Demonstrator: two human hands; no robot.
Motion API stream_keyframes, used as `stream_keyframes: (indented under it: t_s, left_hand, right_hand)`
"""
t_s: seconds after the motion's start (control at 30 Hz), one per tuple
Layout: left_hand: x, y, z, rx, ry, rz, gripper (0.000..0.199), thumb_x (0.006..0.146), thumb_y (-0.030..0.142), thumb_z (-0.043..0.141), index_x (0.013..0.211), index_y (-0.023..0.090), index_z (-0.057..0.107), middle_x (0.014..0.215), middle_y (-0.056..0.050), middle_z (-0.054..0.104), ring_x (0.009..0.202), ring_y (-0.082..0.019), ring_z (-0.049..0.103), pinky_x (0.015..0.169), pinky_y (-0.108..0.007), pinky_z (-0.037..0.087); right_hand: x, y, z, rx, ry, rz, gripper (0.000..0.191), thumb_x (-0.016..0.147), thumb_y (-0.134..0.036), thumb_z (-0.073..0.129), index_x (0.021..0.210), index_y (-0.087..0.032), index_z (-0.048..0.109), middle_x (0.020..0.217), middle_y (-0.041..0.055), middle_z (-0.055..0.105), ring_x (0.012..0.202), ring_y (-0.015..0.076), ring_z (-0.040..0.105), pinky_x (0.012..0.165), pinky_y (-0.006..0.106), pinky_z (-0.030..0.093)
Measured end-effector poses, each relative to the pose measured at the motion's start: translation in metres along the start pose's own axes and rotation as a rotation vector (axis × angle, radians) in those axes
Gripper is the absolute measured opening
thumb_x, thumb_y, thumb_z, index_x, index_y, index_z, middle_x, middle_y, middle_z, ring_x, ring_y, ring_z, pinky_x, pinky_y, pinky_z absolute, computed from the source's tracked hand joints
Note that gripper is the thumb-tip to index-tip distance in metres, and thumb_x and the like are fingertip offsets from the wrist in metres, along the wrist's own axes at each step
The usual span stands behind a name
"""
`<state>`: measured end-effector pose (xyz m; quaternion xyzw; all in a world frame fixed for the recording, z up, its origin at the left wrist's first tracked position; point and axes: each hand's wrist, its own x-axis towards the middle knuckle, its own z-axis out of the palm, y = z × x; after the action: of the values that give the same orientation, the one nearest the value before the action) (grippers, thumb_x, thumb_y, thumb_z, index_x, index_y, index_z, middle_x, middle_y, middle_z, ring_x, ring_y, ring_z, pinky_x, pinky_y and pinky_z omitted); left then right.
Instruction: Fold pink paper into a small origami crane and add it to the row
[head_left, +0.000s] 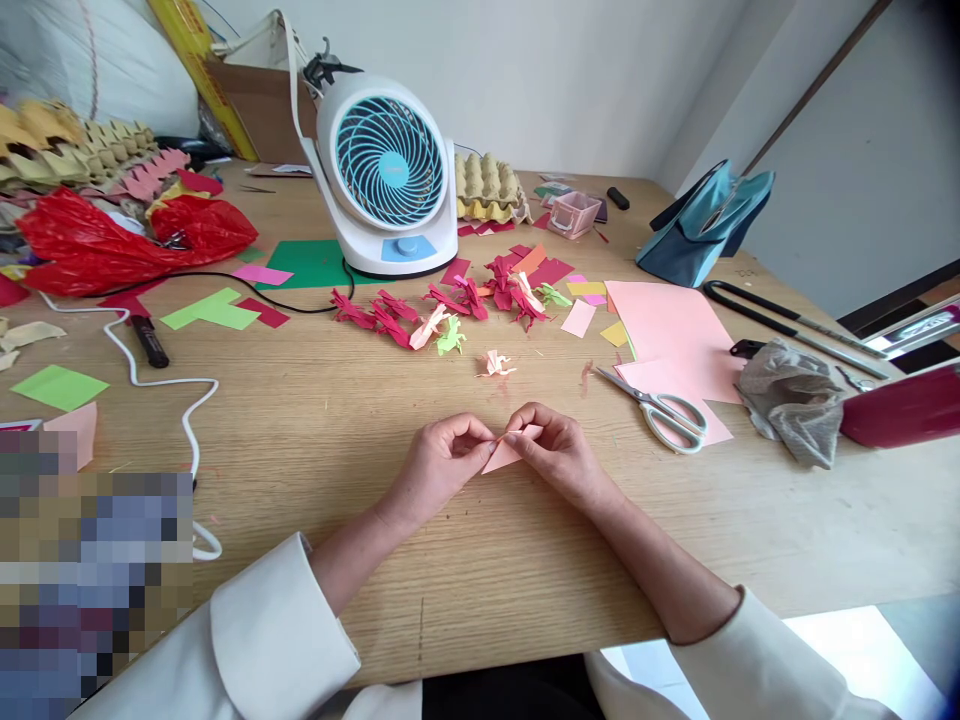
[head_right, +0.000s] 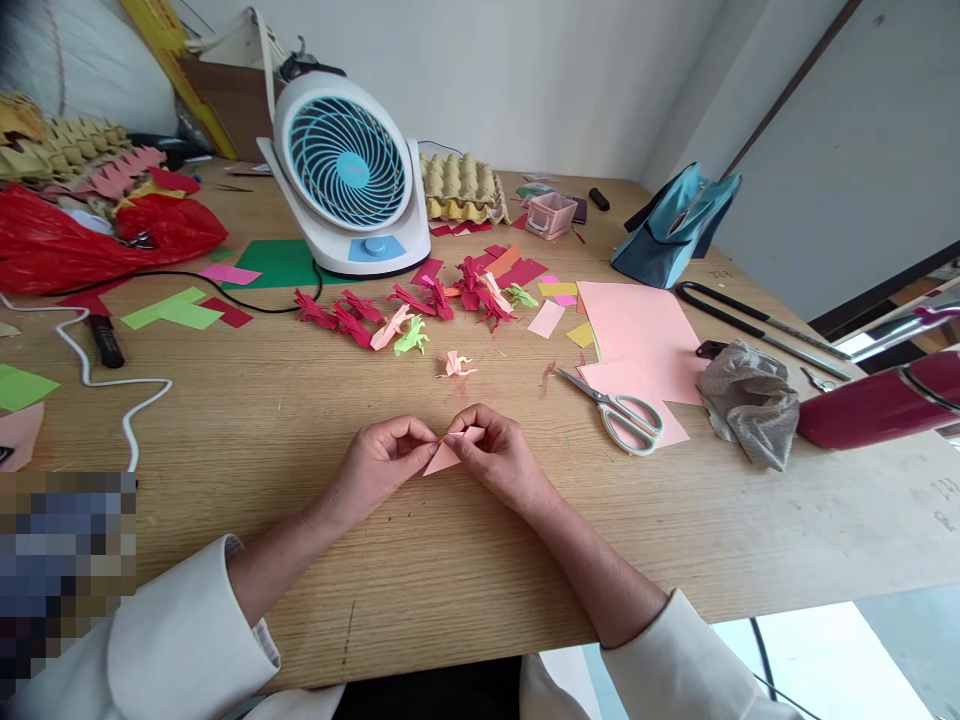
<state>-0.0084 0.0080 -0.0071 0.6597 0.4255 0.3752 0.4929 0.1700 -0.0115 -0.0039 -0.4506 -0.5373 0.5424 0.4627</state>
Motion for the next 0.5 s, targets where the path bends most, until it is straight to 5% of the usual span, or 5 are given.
stream_keyframes:
  t_s: [0.33, 0.5]
  left_hand:
    - [-0.0077, 0.0025, 0.0036, 0.14, 0.004, 0.194, 0.007, 0.087, 0.023, 0.061, 0.085, 0.018, 0.066, 0.081, -0.002, 0.07, 0.072, -0.013, 0.065, 0.068, -0.022, 0.05]
    - [-0.0093, 0.0051, 0.0013, 0.327, 0.061, 0.304, 0.013, 0.088, 0.017, 0.057, 0.076, 0.018, 0.063, 0.069, 0.002, 0.063, 0.063, -0.009, 0.056, 0.064, -0.021, 0.043]
  right_hand:
    - [-0.0012, 0.0056, 0.0006, -0.066, 0.011, -0.012, 0.032, 0.082, -0.051, 0.068, 0.08, -0.021, 0.057, 0.062, -0.002, 0.059, 0.057, 0.0137, 0.058, 0.054, 0.025, 0.046]
    - [-0.0025, 0.0033, 0.0036, -0.071, 0.001, -0.03, 0.026, 0.083, -0.042, 0.069, 0.08, -0.019, 0.056, 0.07, -0.0017, 0.059, 0.062, 0.0123, 0.062, 0.058, 0.023, 0.047]
